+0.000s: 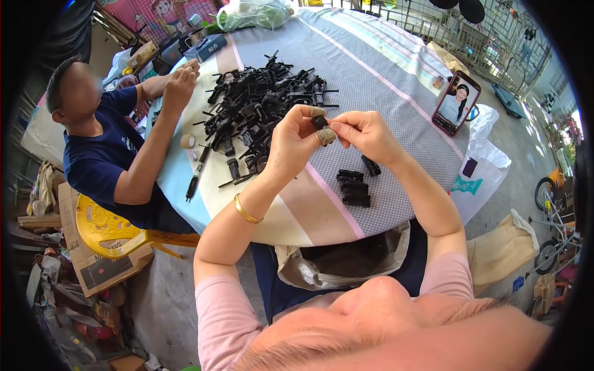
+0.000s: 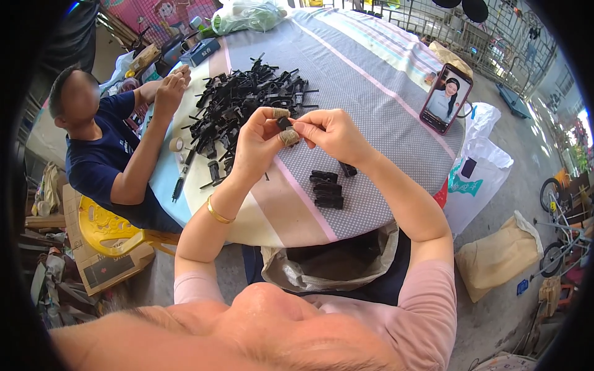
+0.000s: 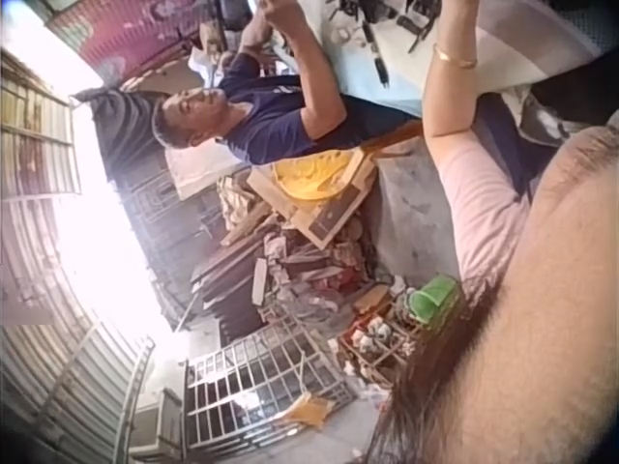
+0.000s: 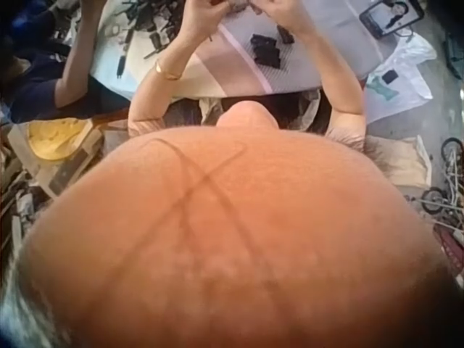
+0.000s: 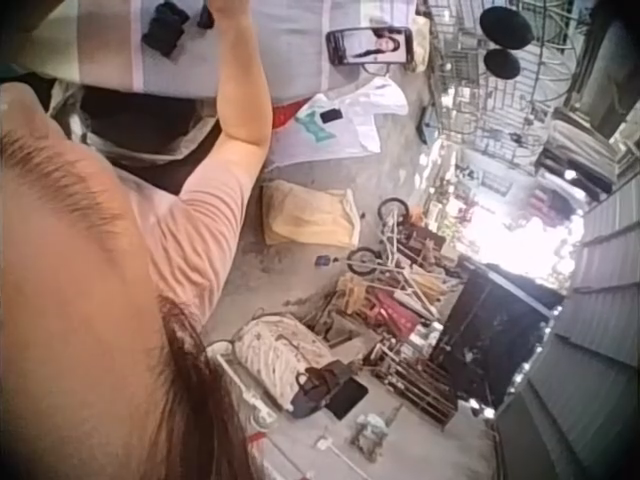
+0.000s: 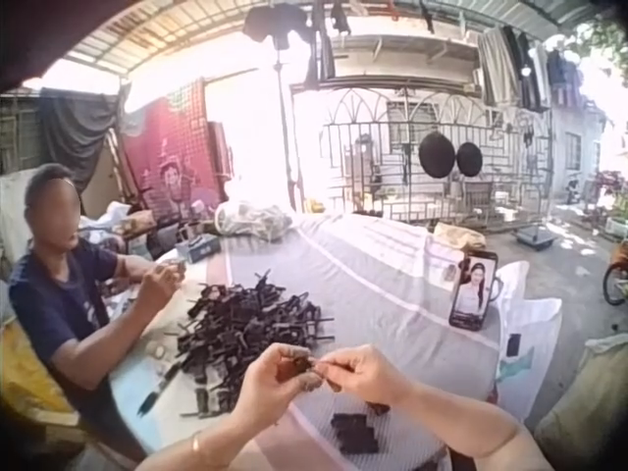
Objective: The person is manually assembling small black plastic components by fitting pieces together at a table.
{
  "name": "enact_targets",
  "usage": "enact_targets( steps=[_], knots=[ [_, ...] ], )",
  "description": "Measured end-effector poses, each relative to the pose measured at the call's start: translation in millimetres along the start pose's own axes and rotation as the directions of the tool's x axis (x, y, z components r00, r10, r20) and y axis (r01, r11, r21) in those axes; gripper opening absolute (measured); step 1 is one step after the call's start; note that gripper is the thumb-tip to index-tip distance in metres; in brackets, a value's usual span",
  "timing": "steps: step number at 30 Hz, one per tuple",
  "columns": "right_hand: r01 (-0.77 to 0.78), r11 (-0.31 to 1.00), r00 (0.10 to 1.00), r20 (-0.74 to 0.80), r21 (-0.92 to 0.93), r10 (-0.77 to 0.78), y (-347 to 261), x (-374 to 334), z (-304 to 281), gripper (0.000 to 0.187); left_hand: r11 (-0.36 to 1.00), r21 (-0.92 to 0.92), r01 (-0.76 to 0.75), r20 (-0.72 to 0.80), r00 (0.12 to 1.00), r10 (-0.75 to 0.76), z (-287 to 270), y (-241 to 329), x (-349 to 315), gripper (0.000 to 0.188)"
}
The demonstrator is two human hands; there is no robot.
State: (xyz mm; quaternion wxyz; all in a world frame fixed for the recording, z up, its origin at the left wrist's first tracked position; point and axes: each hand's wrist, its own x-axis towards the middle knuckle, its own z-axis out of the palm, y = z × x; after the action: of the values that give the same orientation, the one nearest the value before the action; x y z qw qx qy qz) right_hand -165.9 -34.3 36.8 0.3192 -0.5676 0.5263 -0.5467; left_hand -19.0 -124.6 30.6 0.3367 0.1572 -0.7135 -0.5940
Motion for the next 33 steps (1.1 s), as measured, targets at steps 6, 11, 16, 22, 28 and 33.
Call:
enact_targets(
  steps=[6,11,16,22,28,33],
  knots=[
    [0.111,0.985,0.992,-0.043,-0.131,-0.117,-1,-4,5,0.015,1.0,0.002,0.014,0.019,1.0,-0.015,0,5,0,0.028],
    [0.1,0.994,0.994,-0.031,-0.039,-0.102,-1,-4,5,0.017,0.997,-0.077,0.001,0.037,0.999,0.002,0,2,0,0.025],
    [0.043,0.999,0.997,-0.062,0.0,-0.043,-7,-6,11,0.018,0.99,-0.031,-0.138,-0.049,0.989,0.137,3,-5,-1,0.021],
    [0.084,0.996,0.993,-0.089,0.006,-0.083,-9,-7,8,0.016,0.93,0.09,-0.357,-0.183,0.912,0.367,20,-7,-6,0.023],
    [0.216,0.875,0.879,-0.304,-0.434,-0.367,6,11,-27,0.02,0.878,0.462,-0.126,0.148,0.987,0.063,23,-10,-12,0.044],
    [0.08,0.624,0.917,-0.189,-0.777,-0.353,41,36,-38,0.022,0.748,0.496,-0.441,0.543,0.83,0.129,24,-22,-15,0.047]
  ],
)
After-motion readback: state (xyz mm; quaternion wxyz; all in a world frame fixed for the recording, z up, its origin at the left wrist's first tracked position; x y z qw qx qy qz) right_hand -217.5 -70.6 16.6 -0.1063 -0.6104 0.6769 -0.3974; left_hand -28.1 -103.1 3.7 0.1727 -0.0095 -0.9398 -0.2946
